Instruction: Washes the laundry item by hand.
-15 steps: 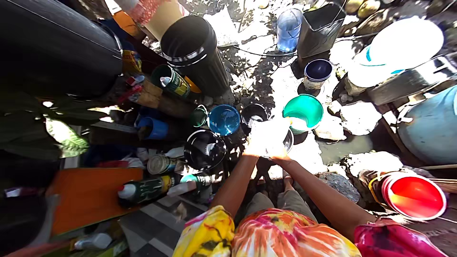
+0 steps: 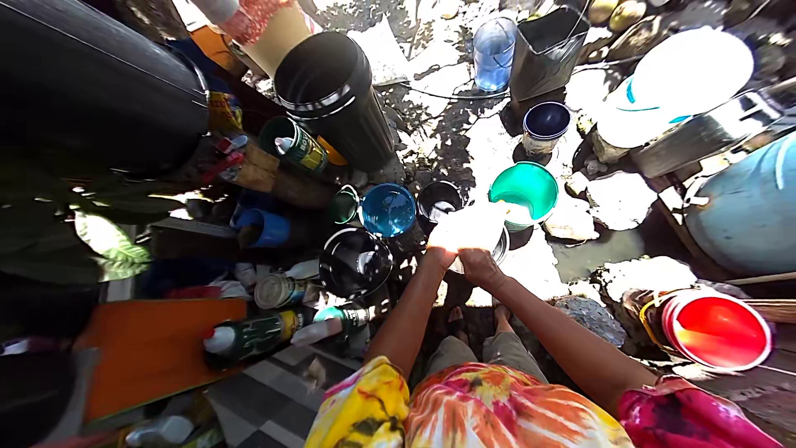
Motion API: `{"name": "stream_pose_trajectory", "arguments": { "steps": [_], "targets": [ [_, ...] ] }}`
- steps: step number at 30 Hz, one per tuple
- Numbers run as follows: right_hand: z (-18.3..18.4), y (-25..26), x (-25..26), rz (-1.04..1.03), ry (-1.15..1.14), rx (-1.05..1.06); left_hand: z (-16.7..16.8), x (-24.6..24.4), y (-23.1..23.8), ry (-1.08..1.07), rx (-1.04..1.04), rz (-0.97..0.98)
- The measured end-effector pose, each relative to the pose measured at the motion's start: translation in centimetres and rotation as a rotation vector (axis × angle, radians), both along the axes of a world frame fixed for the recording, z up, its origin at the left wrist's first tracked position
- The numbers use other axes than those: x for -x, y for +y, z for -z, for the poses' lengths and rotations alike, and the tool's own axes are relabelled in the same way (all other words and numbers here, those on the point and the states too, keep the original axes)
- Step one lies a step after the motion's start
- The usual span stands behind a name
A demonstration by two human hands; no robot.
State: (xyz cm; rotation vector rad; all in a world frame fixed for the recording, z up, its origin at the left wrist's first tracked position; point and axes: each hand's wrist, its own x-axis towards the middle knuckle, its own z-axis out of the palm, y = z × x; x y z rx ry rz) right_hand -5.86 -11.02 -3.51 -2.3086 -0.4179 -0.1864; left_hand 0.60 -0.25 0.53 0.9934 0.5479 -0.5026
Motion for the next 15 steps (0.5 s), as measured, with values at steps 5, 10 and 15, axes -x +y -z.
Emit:
{"name": "stream_pose_trajectory", "arguments": {
  "steps": [5, 10, 15],
  "targets": [
    [2.1, -1.8, -0.3, -0.065, -0.187, -0.105, -0.2, 0.6, -0.4, 0.014, -0.106, -0.081],
    [-1.5, -2.2, -1.9, 0.231, 0.363, 0.038, -1.3, 1.3, -1.7, -0.058, -0.365, 0.056],
    [-1.2, -2.1, -2.7, 0.474, 0.378, -0.086, 0.0, 2.3, -1.1, -0.367, -0.658, 0.557]
  ]
}}
